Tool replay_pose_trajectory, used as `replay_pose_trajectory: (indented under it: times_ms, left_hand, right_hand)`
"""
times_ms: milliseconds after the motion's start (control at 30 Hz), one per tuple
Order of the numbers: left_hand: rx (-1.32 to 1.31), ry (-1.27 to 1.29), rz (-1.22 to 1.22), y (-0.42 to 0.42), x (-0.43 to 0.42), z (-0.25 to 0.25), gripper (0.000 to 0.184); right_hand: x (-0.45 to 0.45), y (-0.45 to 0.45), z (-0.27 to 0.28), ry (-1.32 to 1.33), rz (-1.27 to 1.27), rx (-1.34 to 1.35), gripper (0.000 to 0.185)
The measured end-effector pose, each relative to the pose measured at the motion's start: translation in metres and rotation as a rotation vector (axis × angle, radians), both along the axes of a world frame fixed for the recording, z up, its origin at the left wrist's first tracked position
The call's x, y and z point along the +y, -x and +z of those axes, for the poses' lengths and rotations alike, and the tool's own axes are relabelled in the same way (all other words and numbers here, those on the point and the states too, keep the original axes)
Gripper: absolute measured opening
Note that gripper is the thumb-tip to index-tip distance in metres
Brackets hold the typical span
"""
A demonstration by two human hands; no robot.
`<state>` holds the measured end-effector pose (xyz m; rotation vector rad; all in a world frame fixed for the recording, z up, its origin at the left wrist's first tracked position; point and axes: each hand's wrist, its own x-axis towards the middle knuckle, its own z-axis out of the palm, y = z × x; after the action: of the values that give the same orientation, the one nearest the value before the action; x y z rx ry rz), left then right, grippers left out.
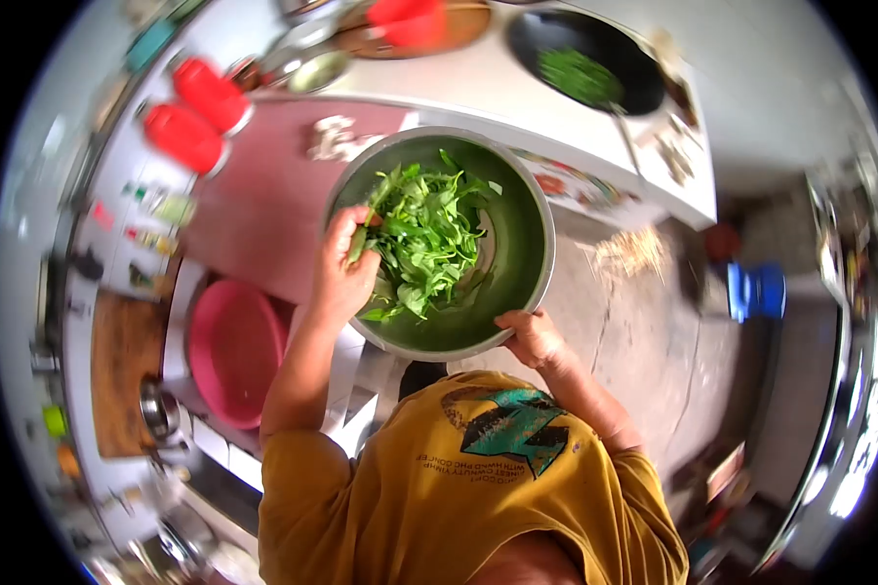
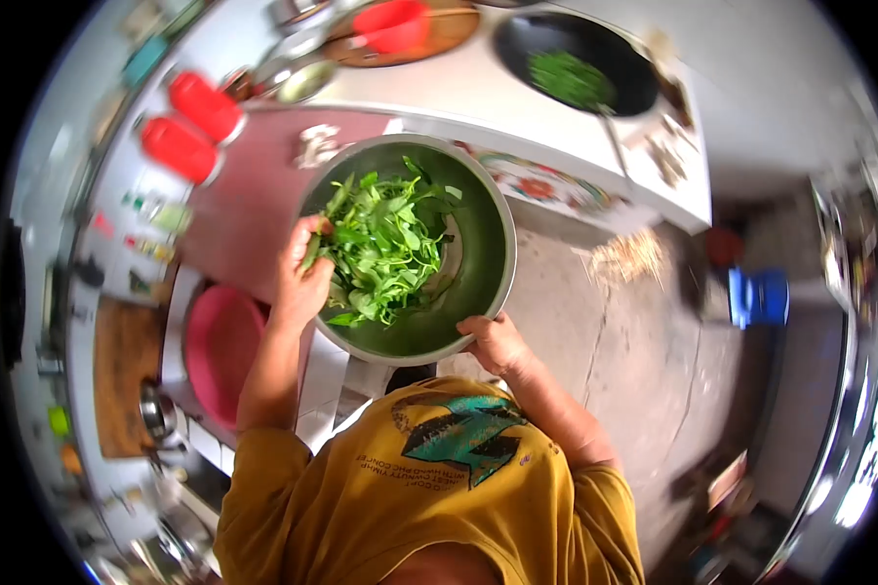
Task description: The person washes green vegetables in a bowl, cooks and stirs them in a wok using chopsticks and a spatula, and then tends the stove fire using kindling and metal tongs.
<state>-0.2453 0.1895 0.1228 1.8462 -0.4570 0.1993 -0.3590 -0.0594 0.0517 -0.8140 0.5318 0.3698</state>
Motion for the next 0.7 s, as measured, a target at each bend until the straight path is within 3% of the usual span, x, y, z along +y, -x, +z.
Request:
replay_pose_trajectory:
  times_ms: [33,200,300,333,400,467,533,567,700]
  left_hand:
    - [0.009,0.049,-0.102,0.011,-0.032,0.018,0.041]
    - [0.079,0.198,-0.471,0.047,-0.181,0.031,0.037]
    - [0.189,-0.076,-0.779,0.066,-0.261,0.031,0.039]
    - [-0.158,-0.414,-0.829,0.065,-0.284,0.027,0.045]
    - [-0.098,-0.609,-0.989,0.077,-0.327,0.026,0.051]
    - [-0.204,-0.51,-1.013,0.084,-0.371,0.014,0.046]
    - [0.119,-0.36,-0.993,0.097,-0.409,0.019,0.04]
    - [0.122,-0.196,-1.015,0.103,-0.432,0.017,0.038]
    - [0.021,-0.093,-1.047,0.125,-0.51,0.035,0.04]
  right_hand:
    - [-0.026,0.026,-0.017,0.018,-0.026,-0.034,0.032]
    - [-0.113,0.137,0.014,-0.005,-0.353,-0.021,0.031]
    - [-0.15,0.188,0.014,0.012,-0.548,-0.029,0.028]
    - [-0.16,0.202,0.009,0.027,-0.611,-0.023,0.027]
    - [-0.182,0.226,-0.004,-0.012,-0.739,-0.023,0.023]
    - [-0.2,0.242,-0.014,-0.056,-0.846,-0.018,0.02]
    - [-0.216,0.255,-0.017,-0.085,-0.924,-0.016,0.018]
    - [-0.228,0.259,-0.023,-0.086,-0.94,-0.001,0.018]
    - [-0.282,0.264,-0.035,-0.123,-0.988,0.018,0.02]
